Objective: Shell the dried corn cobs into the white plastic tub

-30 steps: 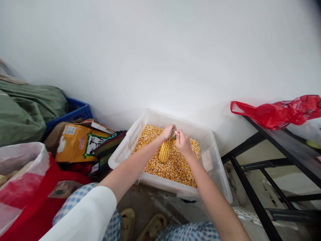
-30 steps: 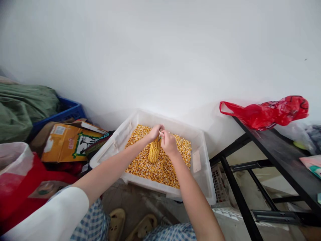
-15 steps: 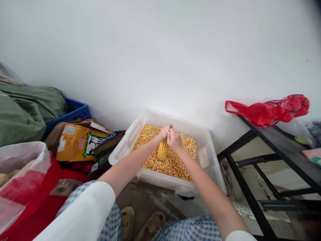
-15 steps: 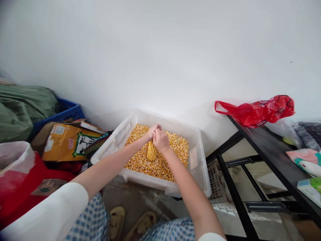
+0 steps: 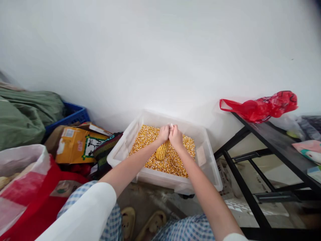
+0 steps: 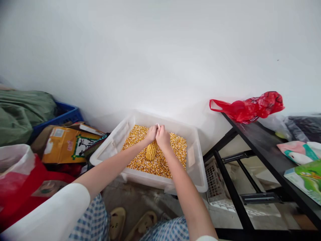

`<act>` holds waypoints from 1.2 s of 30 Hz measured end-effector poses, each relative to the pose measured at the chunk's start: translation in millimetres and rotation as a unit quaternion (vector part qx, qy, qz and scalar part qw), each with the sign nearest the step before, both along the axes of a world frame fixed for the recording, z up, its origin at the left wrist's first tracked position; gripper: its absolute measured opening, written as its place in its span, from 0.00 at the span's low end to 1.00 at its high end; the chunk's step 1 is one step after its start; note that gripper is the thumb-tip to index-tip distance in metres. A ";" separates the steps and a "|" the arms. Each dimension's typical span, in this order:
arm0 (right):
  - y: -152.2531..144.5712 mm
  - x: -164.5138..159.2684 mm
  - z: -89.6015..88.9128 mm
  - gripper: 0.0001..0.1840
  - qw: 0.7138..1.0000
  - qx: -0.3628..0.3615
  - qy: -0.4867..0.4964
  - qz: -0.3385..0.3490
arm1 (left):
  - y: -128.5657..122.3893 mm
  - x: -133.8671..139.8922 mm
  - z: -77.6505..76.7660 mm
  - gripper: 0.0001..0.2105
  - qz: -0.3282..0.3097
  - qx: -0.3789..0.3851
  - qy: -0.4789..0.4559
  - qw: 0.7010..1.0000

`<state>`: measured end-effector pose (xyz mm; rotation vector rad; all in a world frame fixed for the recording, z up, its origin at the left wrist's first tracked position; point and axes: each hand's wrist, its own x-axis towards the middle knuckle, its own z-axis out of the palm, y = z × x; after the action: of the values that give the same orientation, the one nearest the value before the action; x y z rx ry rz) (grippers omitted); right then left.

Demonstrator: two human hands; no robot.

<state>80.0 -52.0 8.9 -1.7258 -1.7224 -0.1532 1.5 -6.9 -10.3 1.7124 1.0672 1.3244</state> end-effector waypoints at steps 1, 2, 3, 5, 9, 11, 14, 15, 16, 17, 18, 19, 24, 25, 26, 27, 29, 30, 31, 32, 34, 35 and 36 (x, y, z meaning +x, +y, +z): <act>2.9 0.6 0.6 0.18 1.000 -0.004 0.010 -0.005 | -1.2 0.1 0.1 0.21 0.002 0.003 0.002 1.000; 5.7 1.8 0.7 0.18 1.000 -0.006 0.021 -0.008 | -2.2 0.7 0.0 0.22 0.004 0.006 0.002 1.000; 8.2 3.6 0.3 0.18 0.999 -0.007 0.033 -0.006 | -2.9 1.5 -0.4 0.22 0.007 0.008 0.001 1.000; 12.8 9.4 -1.9 0.19 0.998 -0.007 0.068 0.003 | -2.5 3.7 -1.9 0.22 0.015 0.006 -0.001 1.000; 21.7 32.4 -13.5 0.25 0.976 -0.025 0.214 -0.011 | 8.8 -0.8 -6.5 0.23 0.022 -0.054 -0.020 0.998; 24.2 47.9 -22.9 0.28 0.958 -0.089 0.272 -0.017 | 19.8 -13.1 -7.9 0.24 0.061 -0.081 -0.017 0.995; 22.8 67.4 -36.0 0.25 0.955 -0.190 0.228 0.009 | 37.2 -40.0 -5.8 0.19 0.202 -0.001 0.019 0.979; 21.5 71.5 -38.2 0.28 0.960 -0.206 0.190 0.003 | 41.4 -48.1 -3.3 0.18 0.254 0.025 0.039 0.966; 20.3 74.1 -38.7 0.30 0.965 -0.212 0.155 -0.012 | 43.8 -54.6 0.5 0.19 0.296 0.034 0.059 0.953; 18.9 75.3 -37.1 0.31 0.969 -0.209 0.130 -0.030 | 44.0 -59.0 5.6 0.21 0.322 0.041 0.077 0.943; 17.3 75.2 -33.7 0.30 0.971 -0.203 0.122 -0.045 | 41.4 -61.2 11.9 0.22 0.330 0.047 0.097 0.938; 14.8 74.2 -28.5 0.29 0.970 -0.198 0.131 -0.048 | 35.5 -61.4 19.2 0.22 0.313 0.051 0.117 0.941; -34.7 65.2 10.2 0.31 0.953 -0.172 0.243 0.048 | -54.0 -50.2 54.6 0.24 -0.096 0.010 0.157 0.983; -55.7 64.3 17.8 0.33 0.956 -0.140 0.248 0.078 | -83.9 -49.4 57.7 0.23 -0.150 0.012 0.121 0.981; -80.4 64.2 24.5 0.34 0.955 -0.110 0.255 0.105 | -116.5 -49.9 58.4 0.21 -0.185 0.015 0.080 0.979; -108.3 64.9 29.6 0.35 0.950 -0.096 0.273 0.120 | -150.2 -51.6 55.9 0.19 -0.220 0.006 0.038 0.975; -170.1 69.1 32.4 0.32 0.921 -0.124 0.343 0.134 | -214.8 -57.9 39.7 0.17 -0.318 -0.073 -0.025 0.945; -201.8 72.9 28.5 0.29 0.899 -0.164 0.382 0.136 | -242.5 -61.7 25.0 0.16 -0.379 -0.138 -0.038 0.914; -232.3 77.9 20.4 0.26 0.877 -0.205 0.416 0.127 | -265.5 -65.5 5.9 0.16 -0.427 -0.201 -0.039 0.881; -260.6 83.9 7.9 0.25 0.854 -0.236 0.449 0.113 | -283.0 -68.8 -17.2 0.15 -0.437 -0.257 -0.036 0.862; -306.2 97.7 -28.3 0.25 0.816 -0.241 0.522 0.067 | -301.7 -73.5 -71.2 0.12 -0.336 -0.312 0.003 0.888; -322.3 104.4 -49.6 0.26 0.795 -0.235 0.558 0.034 | -303.9 -74.7 -99.2 0.10 -0.249 -0.308 0.047 0.917; -333.8 109.9 -70.9 0.26 0.780 -0.224 0.585 -0.006 | -302.8 -75.2 -125.8 0.10 -0.183 -0.298 0.092 0.932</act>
<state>189.9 -385.8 -62.0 -1.5261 -0.7867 1.1788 -73.7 -309.7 -136.0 1.4807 1.0471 0.5342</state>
